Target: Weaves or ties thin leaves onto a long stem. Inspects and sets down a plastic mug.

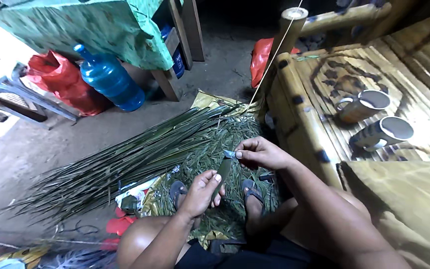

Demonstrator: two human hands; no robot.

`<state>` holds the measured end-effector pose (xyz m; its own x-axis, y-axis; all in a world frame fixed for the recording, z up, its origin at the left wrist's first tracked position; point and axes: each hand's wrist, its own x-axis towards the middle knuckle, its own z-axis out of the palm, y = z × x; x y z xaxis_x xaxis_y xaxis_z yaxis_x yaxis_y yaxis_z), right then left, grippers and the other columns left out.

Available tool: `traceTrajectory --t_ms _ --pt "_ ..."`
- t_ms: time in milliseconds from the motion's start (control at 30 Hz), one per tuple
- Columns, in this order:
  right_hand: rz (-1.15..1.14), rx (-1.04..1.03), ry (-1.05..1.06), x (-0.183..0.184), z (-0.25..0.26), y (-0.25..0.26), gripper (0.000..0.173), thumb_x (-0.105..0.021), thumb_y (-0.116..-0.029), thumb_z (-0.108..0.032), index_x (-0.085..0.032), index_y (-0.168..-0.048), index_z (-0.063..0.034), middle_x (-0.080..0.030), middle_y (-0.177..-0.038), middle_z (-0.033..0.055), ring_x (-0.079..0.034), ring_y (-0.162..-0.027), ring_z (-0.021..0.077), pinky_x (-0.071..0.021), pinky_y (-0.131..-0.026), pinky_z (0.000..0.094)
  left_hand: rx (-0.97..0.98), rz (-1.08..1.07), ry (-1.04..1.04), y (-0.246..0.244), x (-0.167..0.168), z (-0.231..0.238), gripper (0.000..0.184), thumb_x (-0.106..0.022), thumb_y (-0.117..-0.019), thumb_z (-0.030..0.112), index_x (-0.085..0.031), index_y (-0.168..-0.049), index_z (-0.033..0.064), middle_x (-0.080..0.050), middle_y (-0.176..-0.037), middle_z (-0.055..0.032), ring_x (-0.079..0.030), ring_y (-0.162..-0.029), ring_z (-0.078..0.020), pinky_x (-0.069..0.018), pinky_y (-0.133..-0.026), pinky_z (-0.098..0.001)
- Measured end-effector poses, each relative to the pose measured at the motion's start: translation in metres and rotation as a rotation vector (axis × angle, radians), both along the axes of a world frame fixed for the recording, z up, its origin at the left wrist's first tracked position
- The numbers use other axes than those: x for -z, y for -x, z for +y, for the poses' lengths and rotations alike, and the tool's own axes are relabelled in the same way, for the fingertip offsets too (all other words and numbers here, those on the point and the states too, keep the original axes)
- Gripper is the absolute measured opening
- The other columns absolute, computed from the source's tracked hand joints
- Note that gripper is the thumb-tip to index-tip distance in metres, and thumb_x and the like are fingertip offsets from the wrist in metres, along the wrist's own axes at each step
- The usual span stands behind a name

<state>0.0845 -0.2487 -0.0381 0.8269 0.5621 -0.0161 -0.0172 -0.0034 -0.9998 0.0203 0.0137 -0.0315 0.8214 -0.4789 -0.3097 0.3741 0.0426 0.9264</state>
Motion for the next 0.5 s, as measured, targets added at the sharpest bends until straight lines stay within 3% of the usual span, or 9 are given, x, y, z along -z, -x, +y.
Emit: traceTrajectory --t_ms 233,367,500 --pt "0.063 0.360 -0.020 -0.018 -0.018 -0.010 0.020 -0.055 -0.1037 -0.017 -0.067 -0.113 -0.0042 -0.065 -0.073 0.0053 -0.057 -0.053 0.0094 -0.0501 -0.048 0.0233 0.019 0.010 -0.056 0.008 0.001 0.003 0.021 -0.044 -0.1089 0.015 -0.061 -0.106 0.0030 -0.066 -0.074 -0.0049 -0.057 -0.050 -0.0088 -0.0491 -0.046 -0.0203" --pt "0.182 0.192 -0.026 -0.010 0.005 0.006 0.027 -0.058 -0.1029 -0.019 -0.064 -0.123 -0.0030 -0.068 -0.080 0.0052 -0.062 -0.060 0.0099 -0.0530 -0.054 0.0244 -0.054 -0.041 -0.097 0.007 0.006 0.001 0.021 -0.043 -0.1092 0.014 -0.061 -0.107 0.0020 -0.068 -0.075 -0.0062 -0.059 -0.051 -0.0101 -0.0512 -0.048 -0.0217" --pt "0.182 0.167 -0.041 -0.008 0.013 0.010 0.027 -0.057 -0.1039 -0.019 -0.067 -0.121 -0.0018 -0.068 -0.078 0.0021 -0.060 -0.060 0.0071 -0.0514 -0.054 0.0218 -0.059 -0.059 -0.103 0.007 0.005 0.000 0.022 -0.044 -0.1091 0.014 -0.061 -0.108 0.0015 -0.068 -0.076 -0.0063 -0.059 -0.051 -0.0098 -0.0510 -0.047 -0.0216"
